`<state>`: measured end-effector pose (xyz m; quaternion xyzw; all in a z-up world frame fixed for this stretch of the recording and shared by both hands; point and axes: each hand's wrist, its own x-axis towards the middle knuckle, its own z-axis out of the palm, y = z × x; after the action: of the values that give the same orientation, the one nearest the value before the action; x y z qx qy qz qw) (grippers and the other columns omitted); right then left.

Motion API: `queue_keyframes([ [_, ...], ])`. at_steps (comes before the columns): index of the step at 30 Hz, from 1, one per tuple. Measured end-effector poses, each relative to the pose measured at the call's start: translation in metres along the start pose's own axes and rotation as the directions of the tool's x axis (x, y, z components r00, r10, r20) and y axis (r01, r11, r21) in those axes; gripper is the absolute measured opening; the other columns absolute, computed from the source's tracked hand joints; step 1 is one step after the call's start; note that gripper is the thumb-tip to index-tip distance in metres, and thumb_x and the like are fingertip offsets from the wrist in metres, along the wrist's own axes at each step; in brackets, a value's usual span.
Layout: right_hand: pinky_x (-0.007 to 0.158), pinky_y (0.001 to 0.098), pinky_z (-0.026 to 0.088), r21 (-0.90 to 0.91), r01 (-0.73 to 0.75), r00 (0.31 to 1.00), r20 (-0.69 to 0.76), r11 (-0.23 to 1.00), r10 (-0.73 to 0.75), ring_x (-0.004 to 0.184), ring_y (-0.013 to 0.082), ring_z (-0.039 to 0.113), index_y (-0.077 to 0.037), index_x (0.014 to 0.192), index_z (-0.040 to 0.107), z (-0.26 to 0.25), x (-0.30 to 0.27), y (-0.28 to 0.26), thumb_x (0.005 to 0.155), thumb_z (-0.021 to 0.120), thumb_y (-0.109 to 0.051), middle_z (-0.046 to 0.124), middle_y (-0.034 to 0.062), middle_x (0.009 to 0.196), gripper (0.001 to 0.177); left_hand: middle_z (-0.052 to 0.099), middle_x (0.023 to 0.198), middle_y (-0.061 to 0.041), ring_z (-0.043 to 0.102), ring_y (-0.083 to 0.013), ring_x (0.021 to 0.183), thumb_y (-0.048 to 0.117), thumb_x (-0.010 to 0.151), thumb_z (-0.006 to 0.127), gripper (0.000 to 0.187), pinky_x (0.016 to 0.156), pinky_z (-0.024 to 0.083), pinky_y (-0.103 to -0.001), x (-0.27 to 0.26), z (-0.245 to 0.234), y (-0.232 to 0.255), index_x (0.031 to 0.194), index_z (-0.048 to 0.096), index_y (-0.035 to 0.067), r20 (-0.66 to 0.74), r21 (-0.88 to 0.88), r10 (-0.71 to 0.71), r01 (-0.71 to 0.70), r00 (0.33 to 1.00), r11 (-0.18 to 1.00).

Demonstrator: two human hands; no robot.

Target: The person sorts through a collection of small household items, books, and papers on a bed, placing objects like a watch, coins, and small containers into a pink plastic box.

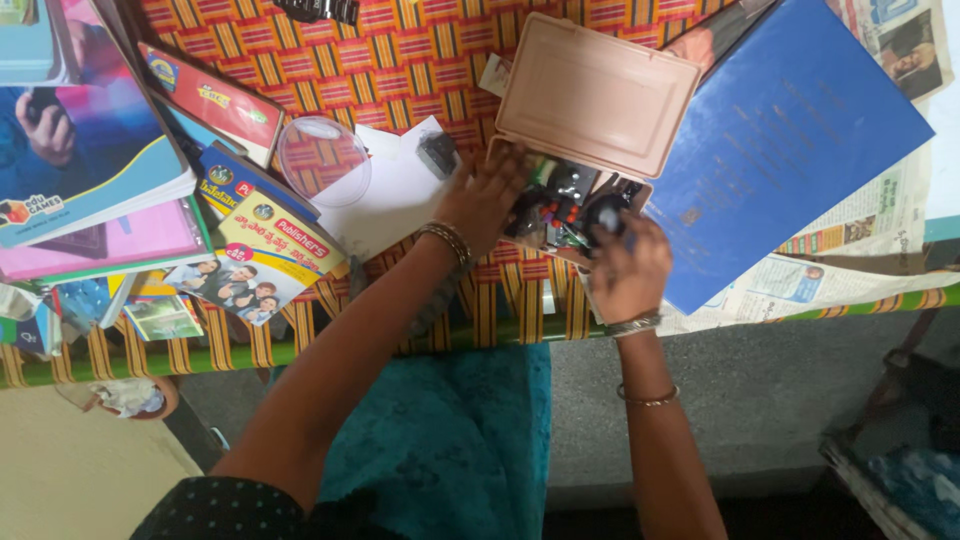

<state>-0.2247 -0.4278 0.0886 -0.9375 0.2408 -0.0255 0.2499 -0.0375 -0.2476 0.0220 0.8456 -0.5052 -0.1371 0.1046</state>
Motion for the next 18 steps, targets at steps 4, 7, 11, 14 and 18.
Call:
queue_keyframes([
  [4,0.113,0.0546,0.036,-0.135,0.058,0.997,0.049,0.989,-0.051,0.136,0.0436,0.043,-0.018,0.101,0.080,0.012,0.001,-0.007,0.081,0.079,-0.016,0.057,0.0130,0.143,0.019,0.042,0.156,-0.009,0.035,-0.0262,0.147,0.040,0.090,0.066,0.061,0.119,0.020,-0.062,-0.012,-0.002,0.002,0.143,0.053,0.012,0.357,-0.008,0.183,-0.193,0.916,0.981],
  [7,0.122,0.0533,0.038,0.005,-0.028,1.000,-0.001,1.000,0.028,0.144,0.0404,0.044,-0.016,0.101,0.078,0.026,-0.003,0.008,0.086,0.077,-0.011,0.057,0.0092,0.146,0.016,0.046,0.157,-0.007,0.037,-0.0277,0.150,0.047,0.098,0.064,0.056,0.126,0.023,-0.057,-0.009,-0.020,-0.005,0.143,0.057,0.014,0.402,-0.134,0.143,-0.096,0.904,0.986],
  [11,0.121,0.0536,0.038,0.012,-0.071,0.997,0.015,0.997,0.071,0.144,0.0395,0.045,-0.015,0.099,0.076,0.030,-0.008,0.006,0.088,0.081,-0.017,0.057,0.0094,0.145,0.013,0.041,0.163,-0.007,0.033,-0.0255,0.156,0.045,0.098,0.067,0.059,0.129,0.023,-0.056,0.001,-0.026,-0.007,0.149,0.054,0.017,0.214,-0.258,0.085,-0.027,0.973,0.966],
  [14,0.114,0.0567,0.036,-0.097,0.009,0.999,0.053,0.995,-0.003,0.139,0.0466,0.039,-0.014,0.102,0.080,0.028,-0.006,-0.007,0.078,0.084,-0.020,0.056,0.0157,0.144,0.025,0.028,0.165,-0.003,0.025,-0.0218,0.151,0.047,0.080,0.071,0.088,0.119,0.019,-0.062,0.006,-0.027,0.005,0.155,0.039,0.017,0.242,-0.073,0.128,-0.114,0.962,0.991],
  [18,0.114,0.0578,0.036,-0.255,-0.073,0.996,0.024,0.964,0.082,0.140,0.0451,0.040,-0.018,0.093,0.081,0.033,-0.003,-0.022,0.074,0.084,-0.025,0.058,0.0096,0.144,0.020,0.020,0.165,-0.001,0.017,-0.0209,0.152,0.053,0.084,0.067,0.087,0.120,0.015,-0.066,0.000,-0.037,0.008,0.155,0.030,0.020,0.287,-0.135,0.068,-0.030,0.956,0.990],
])
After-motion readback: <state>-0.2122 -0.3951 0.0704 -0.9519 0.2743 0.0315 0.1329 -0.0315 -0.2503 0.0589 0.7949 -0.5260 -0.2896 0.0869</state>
